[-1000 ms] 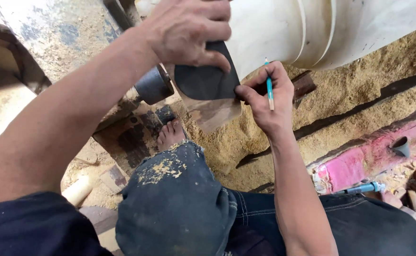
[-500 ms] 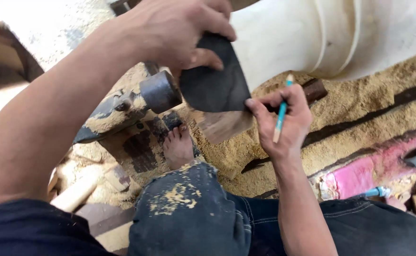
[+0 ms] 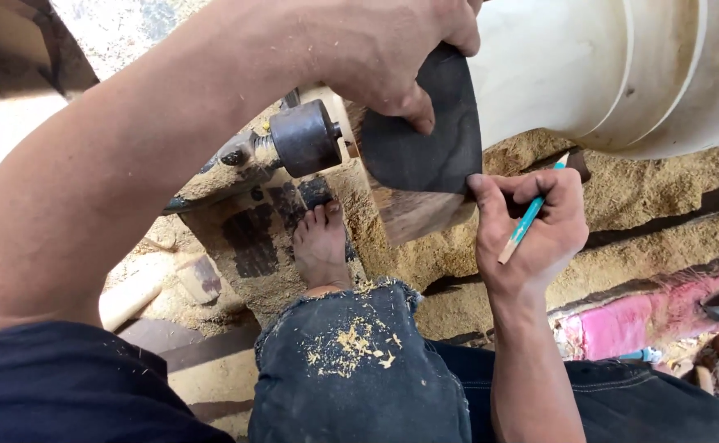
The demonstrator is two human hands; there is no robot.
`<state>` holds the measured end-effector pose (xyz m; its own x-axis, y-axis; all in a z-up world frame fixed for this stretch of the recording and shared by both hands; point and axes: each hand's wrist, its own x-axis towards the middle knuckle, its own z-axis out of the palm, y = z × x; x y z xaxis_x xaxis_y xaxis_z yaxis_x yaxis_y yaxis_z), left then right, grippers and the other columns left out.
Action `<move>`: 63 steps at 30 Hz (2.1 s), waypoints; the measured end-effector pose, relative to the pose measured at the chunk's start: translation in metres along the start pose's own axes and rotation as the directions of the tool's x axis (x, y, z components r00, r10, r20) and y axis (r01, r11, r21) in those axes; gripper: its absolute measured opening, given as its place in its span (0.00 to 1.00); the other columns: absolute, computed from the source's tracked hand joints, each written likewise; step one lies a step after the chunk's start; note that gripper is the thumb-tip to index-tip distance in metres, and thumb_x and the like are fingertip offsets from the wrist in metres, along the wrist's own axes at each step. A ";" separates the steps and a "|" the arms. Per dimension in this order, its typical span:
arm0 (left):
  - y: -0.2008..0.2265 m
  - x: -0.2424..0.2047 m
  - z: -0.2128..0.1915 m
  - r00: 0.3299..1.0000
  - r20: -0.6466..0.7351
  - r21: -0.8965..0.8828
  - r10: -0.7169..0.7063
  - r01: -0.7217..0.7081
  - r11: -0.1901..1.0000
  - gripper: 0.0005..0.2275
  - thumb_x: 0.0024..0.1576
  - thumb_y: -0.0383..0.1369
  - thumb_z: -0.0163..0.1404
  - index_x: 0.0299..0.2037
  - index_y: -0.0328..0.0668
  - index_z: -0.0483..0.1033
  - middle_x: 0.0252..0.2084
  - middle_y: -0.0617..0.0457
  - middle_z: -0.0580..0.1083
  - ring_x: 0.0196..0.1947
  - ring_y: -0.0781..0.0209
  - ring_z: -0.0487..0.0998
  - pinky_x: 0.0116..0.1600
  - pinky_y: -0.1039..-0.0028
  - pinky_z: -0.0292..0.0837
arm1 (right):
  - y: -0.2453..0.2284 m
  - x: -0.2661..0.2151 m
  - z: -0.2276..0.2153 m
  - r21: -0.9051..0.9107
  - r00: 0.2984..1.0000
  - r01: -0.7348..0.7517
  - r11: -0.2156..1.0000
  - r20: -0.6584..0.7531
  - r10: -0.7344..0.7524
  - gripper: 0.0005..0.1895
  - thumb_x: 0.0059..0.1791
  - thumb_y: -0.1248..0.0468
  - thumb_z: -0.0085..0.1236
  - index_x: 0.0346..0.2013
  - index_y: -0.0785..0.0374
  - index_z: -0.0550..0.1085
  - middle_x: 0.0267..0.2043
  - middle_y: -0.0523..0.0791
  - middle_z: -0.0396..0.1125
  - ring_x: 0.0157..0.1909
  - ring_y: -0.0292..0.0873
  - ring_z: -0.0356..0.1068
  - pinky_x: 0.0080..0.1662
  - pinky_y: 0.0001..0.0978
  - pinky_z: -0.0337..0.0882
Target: Marking a wooden workpiece on a lathe using a pencil and a flexible template for guidance.
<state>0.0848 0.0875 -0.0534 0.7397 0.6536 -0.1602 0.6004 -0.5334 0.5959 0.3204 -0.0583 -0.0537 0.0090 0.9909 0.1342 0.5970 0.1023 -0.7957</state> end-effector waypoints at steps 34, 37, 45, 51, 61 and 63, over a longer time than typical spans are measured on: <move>0.017 0.017 -0.015 0.998 0.060 0.369 -0.006 -0.016 0.929 0.26 0.36 0.56 0.70 0.25 0.39 0.81 0.28 0.53 0.74 0.24 0.58 0.71 0.26 0.60 0.67 | -0.011 -0.001 -0.001 -0.128 0.994 0.109 0.986 0.032 -0.106 0.21 0.55 0.77 0.69 0.31 0.65 0.62 0.30 0.48 0.66 0.35 0.42 0.73 0.38 0.32 0.74; 0.017 0.015 -0.014 0.999 0.037 0.404 -0.002 -0.013 0.914 0.25 0.32 0.55 0.71 0.25 0.40 0.82 0.28 0.50 0.77 0.21 0.56 0.75 0.23 0.57 0.66 | -0.014 0.000 -0.001 -0.080 0.994 0.106 0.991 0.042 -0.103 0.19 0.56 0.77 0.64 0.30 0.66 0.62 0.30 0.48 0.62 0.35 0.42 0.70 0.41 0.33 0.77; 0.040 0.007 -0.029 0.990 0.107 0.587 -0.095 0.014 0.809 0.29 0.47 0.69 0.55 0.38 0.54 0.86 0.40 0.54 0.83 0.44 0.56 0.75 0.56 0.58 0.60 | -0.011 0.003 -0.002 -0.142 0.997 0.054 0.988 0.056 -0.046 0.18 0.53 0.75 0.68 0.32 0.62 0.63 0.31 0.45 0.63 0.33 0.40 0.67 0.37 0.31 0.70; 0.027 0.003 -0.022 1.000 0.018 0.509 0.011 -0.018 0.861 0.35 0.41 0.69 0.60 0.46 0.47 0.83 0.44 0.53 0.82 0.46 0.51 0.78 0.59 0.55 0.62 | -0.003 0.000 0.002 -0.102 0.994 0.106 0.989 0.045 -0.102 0.17 0.51 0.75 0.66 0.32 0.63 0.63 0.30 0.50 0.72 0.34 0.45 0.78 0.34 0.29 0.77; 0.031 0.011 -0.032 0.986 0.133 0.450 -0.099 0.029 0.892 0.31 0.43 0.68 0.62 0.37 0.49 0.84 0.35 0.55 0.82 0.35 0.53 0.81 0.50 0.60 0.63 | -0.008 0.000 0.002 -0.116 0.994 0.108 0.987 0.048 -0.103 0.19 0.53 0.73 0.67 0.30 0.63 0.62 0.29 0.47 0.66 0.32 0.42 0.71 0.35 0.31 0.74; 0.029 0.013 -0.028 0.988 0.123 0.451 -0.096 0.031 0.892 0.27 0.44 0.65 0.64 0.38 0.52 0.83 0.38 0.54 0.83 0.38 0.50 0.83 0.48 0.59 0.63 | -0.008 0.001 0.000 -0.116 0.996 0.081 0.990 0.056 -0.075 0.19 0.54 0.71 0.66 0.31 0.63 0.61 0.30 0.47 0.65 0.34 0.41 0.70 0.38 0.31 0.71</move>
<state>0.1031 0.0955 -0.0158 0.7104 0.6310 -0.3119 0.6953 -0.6978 0.1721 0.3153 -0.0585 -0.0474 -0.0811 0.9838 0.1599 0.6847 0.1716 -0.7083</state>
